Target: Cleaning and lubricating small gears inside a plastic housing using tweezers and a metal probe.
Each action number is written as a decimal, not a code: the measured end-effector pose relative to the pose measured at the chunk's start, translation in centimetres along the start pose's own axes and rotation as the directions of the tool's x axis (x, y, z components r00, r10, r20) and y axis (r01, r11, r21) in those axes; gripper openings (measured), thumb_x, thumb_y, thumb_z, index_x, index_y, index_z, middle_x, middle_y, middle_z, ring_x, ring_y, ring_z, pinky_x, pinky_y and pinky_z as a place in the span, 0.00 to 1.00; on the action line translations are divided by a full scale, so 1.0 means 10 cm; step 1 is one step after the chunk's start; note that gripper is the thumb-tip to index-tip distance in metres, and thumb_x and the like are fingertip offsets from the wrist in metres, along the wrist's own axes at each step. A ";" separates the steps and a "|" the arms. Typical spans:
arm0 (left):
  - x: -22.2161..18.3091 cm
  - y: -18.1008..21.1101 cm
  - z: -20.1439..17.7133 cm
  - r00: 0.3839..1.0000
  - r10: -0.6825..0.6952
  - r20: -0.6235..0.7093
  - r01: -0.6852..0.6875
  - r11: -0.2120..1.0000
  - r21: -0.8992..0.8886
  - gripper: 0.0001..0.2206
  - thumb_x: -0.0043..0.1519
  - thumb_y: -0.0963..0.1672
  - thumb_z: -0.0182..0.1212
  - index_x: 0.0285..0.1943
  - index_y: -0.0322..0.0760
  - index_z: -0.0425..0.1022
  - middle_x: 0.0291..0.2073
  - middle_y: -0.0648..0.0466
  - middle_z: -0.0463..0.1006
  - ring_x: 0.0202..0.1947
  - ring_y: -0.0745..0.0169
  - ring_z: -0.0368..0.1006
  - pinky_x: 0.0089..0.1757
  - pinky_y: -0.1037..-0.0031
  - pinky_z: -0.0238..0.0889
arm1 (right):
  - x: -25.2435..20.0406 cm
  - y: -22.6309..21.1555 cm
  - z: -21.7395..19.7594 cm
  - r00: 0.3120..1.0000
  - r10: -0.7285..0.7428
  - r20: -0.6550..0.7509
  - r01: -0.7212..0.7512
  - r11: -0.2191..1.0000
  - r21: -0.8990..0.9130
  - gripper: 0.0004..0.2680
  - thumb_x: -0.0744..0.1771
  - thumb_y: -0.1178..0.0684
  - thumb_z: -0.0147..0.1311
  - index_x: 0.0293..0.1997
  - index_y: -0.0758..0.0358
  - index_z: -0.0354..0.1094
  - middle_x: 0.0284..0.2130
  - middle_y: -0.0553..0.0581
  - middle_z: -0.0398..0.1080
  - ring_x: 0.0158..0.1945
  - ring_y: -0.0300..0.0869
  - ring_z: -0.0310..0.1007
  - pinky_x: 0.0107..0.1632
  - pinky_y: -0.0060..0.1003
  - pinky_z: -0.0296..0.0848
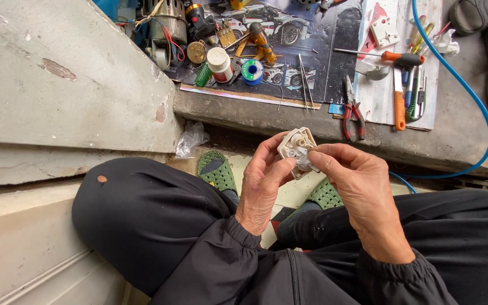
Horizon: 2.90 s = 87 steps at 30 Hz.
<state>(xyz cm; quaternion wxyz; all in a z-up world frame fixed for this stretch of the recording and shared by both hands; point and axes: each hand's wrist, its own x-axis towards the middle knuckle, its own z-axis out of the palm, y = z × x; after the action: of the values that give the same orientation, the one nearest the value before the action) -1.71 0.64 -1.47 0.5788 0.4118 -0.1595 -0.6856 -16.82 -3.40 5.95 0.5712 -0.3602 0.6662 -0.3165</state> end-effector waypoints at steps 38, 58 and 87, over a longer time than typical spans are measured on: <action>0.08 -0.26 0.02 0.987 0.045 -0.156 -0.027 0.993 0.117 0.25 0.61 0.40 0.72 0.70 0.34 0.78 0.60 0.47 0.82 0.59 0.62 0.76 0.44 0.73 0.84 | 0.19 0.23 0.00 0.780 -0.582 0.229 0.521 0.402 -0.753 0.04 0.67 0.54 0.70 0.41 0.58 0.80 0.31 0.52 0.76 0.37 0.43 0.82 0.42 0.39 0.78; 0.08 -0.18 0.07 0.980 -0.013 -0.201 0.035 0.994 0.105 0.25 0.61 0.39 0.70 0.71 0.34 0.78 0.60 0.45 0.82 0.56 0.64 0.78 0.44 0.75 0.82 | 0.19 0.02 -0.02 0.919 -0.345 0.194 0.363 0.539 -0.761 0.03 0.68 0.51 0.69 0.41 0.56 0.81 0.28 0.49 0.74 0.35 0.41 0.80 0.39 0.39 0.77; 0.07 -0.10 0.02 0.979 -0.172 -0.112 0.182 0.980 0.086 0.27 0.64 0.42 0.60 0.76 0.33 0.73 0.60 0.44 0.82 0.54 0.59 0.79 0.54 0.68 0.77 | 0.24 -0.15 -0.01 0.990 -0.091 0.106 0.140 0.684 -0.715 0.08 0.64 0.53 0.66 0.37 0.69 0.82 0.22 0.55 0.79 0.21 0.39 0.67 0.25 0.37 0.66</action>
<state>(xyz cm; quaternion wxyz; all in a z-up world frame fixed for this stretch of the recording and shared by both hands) -2.46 0.21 -2.30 0.5027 0.4867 -0.1245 -0.7035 -16.96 -6.19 5.92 0.3835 -0.6061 0.6947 -0.0538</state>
